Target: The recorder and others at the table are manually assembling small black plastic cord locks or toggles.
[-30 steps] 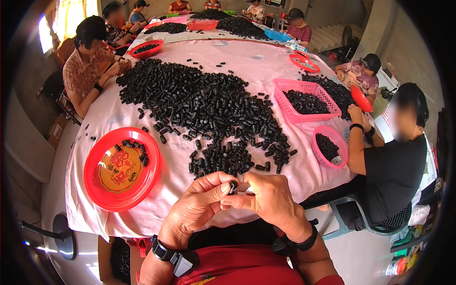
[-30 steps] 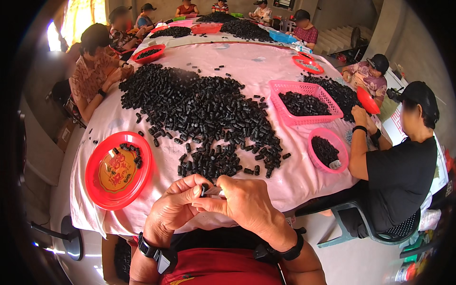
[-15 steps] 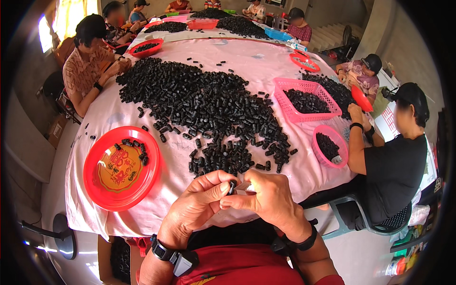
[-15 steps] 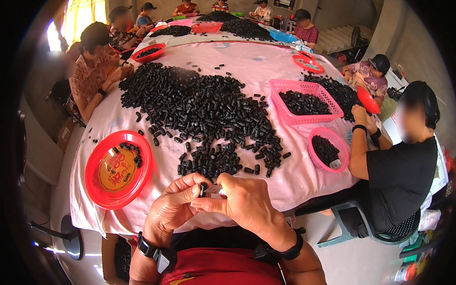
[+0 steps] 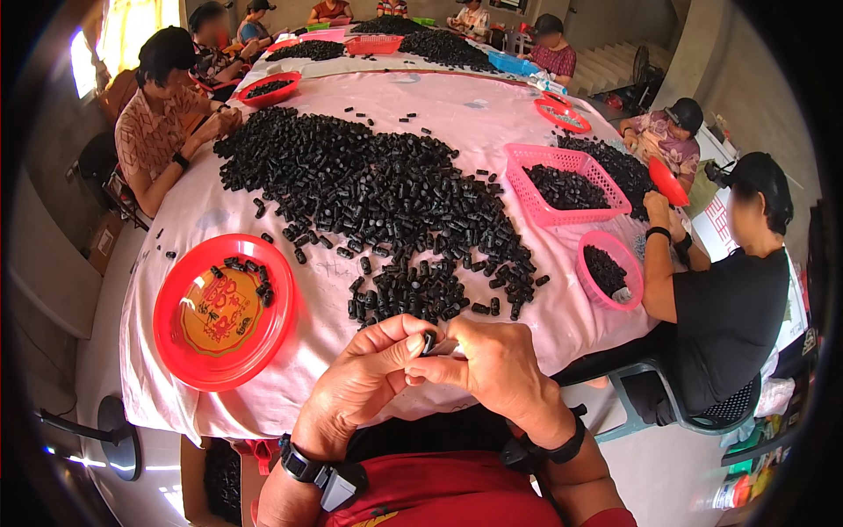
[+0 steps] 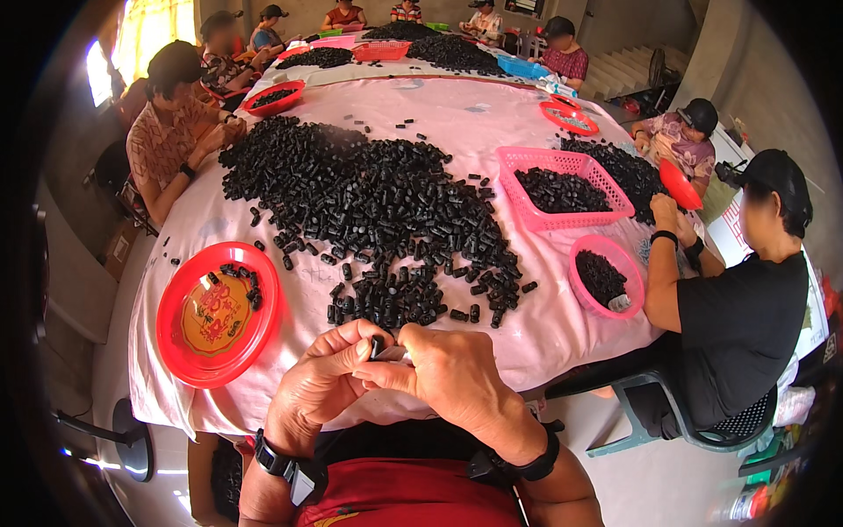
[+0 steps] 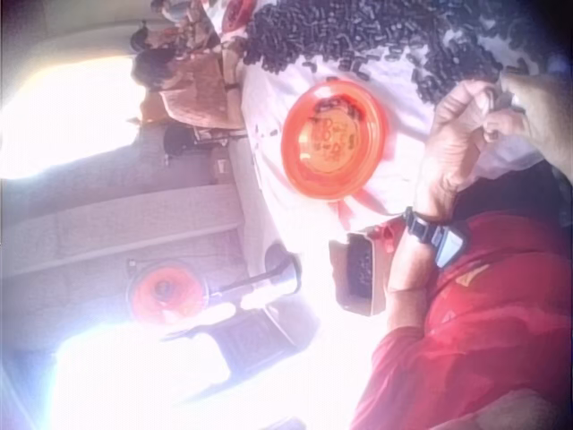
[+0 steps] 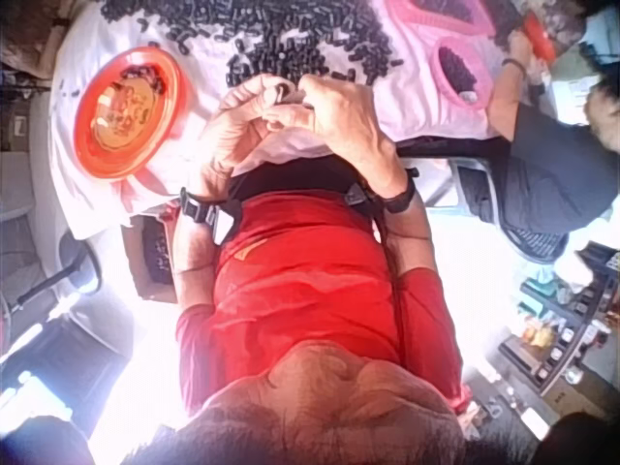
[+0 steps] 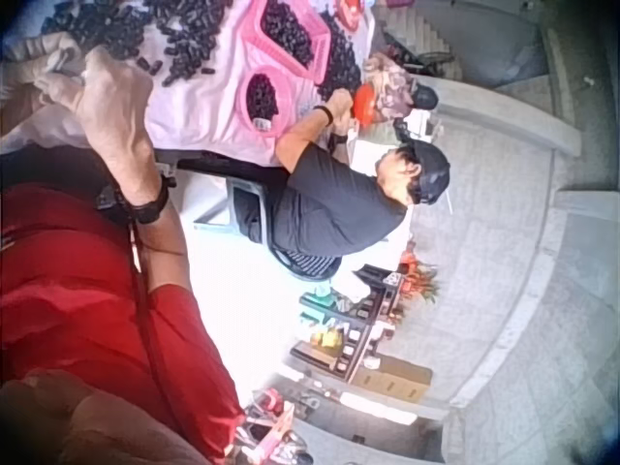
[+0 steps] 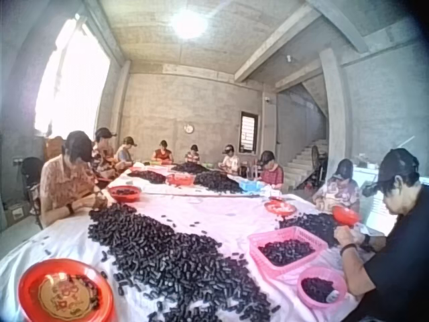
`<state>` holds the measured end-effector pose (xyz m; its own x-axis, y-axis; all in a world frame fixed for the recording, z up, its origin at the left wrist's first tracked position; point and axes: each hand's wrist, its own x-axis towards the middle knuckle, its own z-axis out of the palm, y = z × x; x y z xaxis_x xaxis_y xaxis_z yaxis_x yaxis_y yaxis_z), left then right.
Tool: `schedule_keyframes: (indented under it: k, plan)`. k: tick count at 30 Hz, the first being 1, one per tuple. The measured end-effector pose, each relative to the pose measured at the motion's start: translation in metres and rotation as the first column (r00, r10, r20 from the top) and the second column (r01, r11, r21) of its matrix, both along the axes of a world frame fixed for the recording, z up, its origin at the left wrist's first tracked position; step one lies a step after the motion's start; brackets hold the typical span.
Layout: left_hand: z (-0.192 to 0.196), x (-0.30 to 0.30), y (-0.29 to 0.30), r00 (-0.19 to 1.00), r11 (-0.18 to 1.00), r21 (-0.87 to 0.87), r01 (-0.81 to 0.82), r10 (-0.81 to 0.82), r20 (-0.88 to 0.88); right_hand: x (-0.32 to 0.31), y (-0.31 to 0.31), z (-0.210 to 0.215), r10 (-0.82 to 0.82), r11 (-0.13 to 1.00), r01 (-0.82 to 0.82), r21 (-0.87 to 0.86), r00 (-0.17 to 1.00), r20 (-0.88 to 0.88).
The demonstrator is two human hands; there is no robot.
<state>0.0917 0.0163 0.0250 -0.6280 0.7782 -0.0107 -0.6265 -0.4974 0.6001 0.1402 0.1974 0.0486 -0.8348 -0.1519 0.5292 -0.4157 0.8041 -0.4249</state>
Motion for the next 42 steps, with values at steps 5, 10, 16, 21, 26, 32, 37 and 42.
schedule_keyframes:
  k: [5, 10, 16, 21, 26, 32, 37, 42]
  plan:
    - [0.002, 0.001, 0.000, 1.000, 1.000, 0.001, -0.017, 0.017, 0.013, 0.002, -0.002, 0.000, -0.003, 0.998, 0.002, -0.061, 1.000, -0.008]
    - [-0.003, -0.003, -0.002, 0.999, 0.998, 0.047, 0.033, -0.033, 0.013, 0.001, 0.000, 0.001, -0.013, 0.999, 0.013, -0.047, 1.000, 0.008]
    - [0.000, -0.002, 0.000, 1.000, 1.000, -0.012, 0.000, 0.000, -0.004, 0.000, 0.000, 0.000, -0.002, 1.000, 0.002, -0.015, 1.000, 0.012]
    - [0.012, -0.001, -0.004, 0.999, 0.998, -0.060, -0.009, 0.012, 0.046, 0.005, -0.003, 0.012, 0.100, 0.974, -0.095, -0.204, 0.995, 0.017]
    - [0.009, -0.005, -0.007, 0.999, 0.999, -0.047, -0.005, 0.008, 0.048, 0.008, 0.001, 0.015, 0.266, 0.916, -0.210, -0.342, 0.956, 0.127]
    - [0.010, -0.006, -0.006, 1.000, 1.000, -0.010, 0.000, 0.000, 0.015, 0.007, -0.001, 0.010, 0.223, 0.882, -0.163, -0.443, 0.971, 0.085]
    - [0.010, -0.005, -0.005, 0.982, 0.992, -0.020, -0.122, 0.118, -0.147, 0.009, -0.003, 0.011, 0.175, 0.876, -0.108, -0.470, 0.980, 0.100]
    - [0.007, -0.005, -0.004, 0.972, 0.987, -0.060, -0.147, 0.132, -0.197, 0.009, -0.004, 0.008, 0.194, 0.926, -0.163, -0.340, 0.979, 0.056]
